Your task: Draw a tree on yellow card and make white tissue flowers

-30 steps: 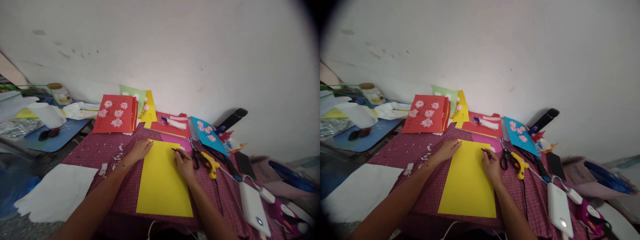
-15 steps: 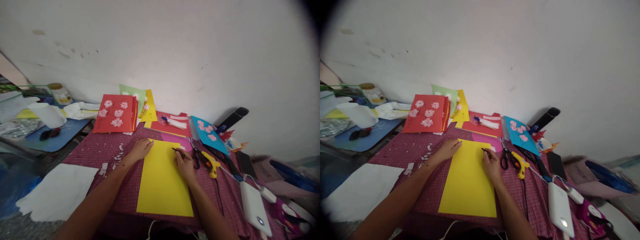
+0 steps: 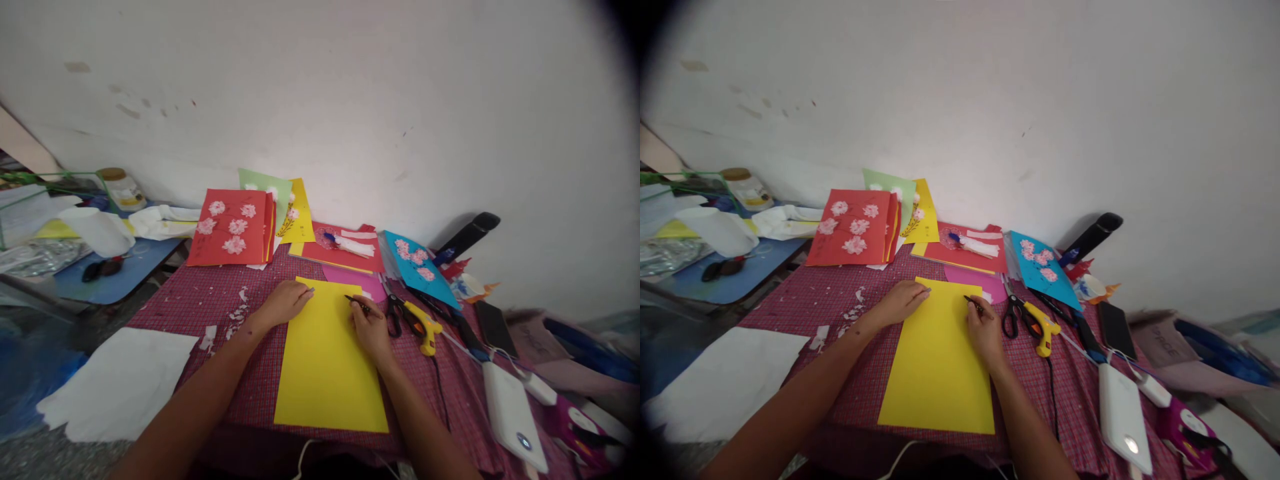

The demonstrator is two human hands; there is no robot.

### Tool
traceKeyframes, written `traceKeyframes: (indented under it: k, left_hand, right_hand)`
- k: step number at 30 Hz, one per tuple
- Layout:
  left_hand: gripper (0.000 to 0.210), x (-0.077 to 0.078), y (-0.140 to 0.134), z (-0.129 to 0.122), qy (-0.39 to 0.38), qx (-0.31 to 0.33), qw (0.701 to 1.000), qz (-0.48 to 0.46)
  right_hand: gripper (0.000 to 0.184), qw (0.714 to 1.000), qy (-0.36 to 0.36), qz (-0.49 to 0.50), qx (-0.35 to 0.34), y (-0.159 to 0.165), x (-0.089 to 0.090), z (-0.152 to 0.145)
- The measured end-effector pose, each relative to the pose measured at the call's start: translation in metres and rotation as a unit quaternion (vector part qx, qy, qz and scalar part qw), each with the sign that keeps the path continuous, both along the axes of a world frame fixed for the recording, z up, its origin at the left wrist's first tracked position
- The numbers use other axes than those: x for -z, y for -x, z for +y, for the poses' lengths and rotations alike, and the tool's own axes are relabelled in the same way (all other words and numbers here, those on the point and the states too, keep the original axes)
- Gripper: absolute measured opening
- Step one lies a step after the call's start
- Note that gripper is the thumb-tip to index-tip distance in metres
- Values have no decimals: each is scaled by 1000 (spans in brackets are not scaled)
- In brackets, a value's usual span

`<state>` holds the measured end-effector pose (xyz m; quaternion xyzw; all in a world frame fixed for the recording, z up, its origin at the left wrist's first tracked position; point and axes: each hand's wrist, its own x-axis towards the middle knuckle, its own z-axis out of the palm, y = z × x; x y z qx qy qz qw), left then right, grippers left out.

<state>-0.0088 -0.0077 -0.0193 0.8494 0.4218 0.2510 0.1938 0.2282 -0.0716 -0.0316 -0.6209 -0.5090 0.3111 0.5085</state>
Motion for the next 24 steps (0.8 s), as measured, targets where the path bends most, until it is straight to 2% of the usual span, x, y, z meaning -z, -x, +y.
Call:
traceKeyframes:
  k: [7, 24]
  left_hand:
    - [39, -1, 1, 1, 15, -2, 1000, -3]
    - [40, 5, 2, 2, -16, 9, 999, 33]
  right_hand:
    - [41, 1000, 9, -8, 3, 1, -2, 1]
    - [36, 999, 4, -40, -2, 1, -2, 1]
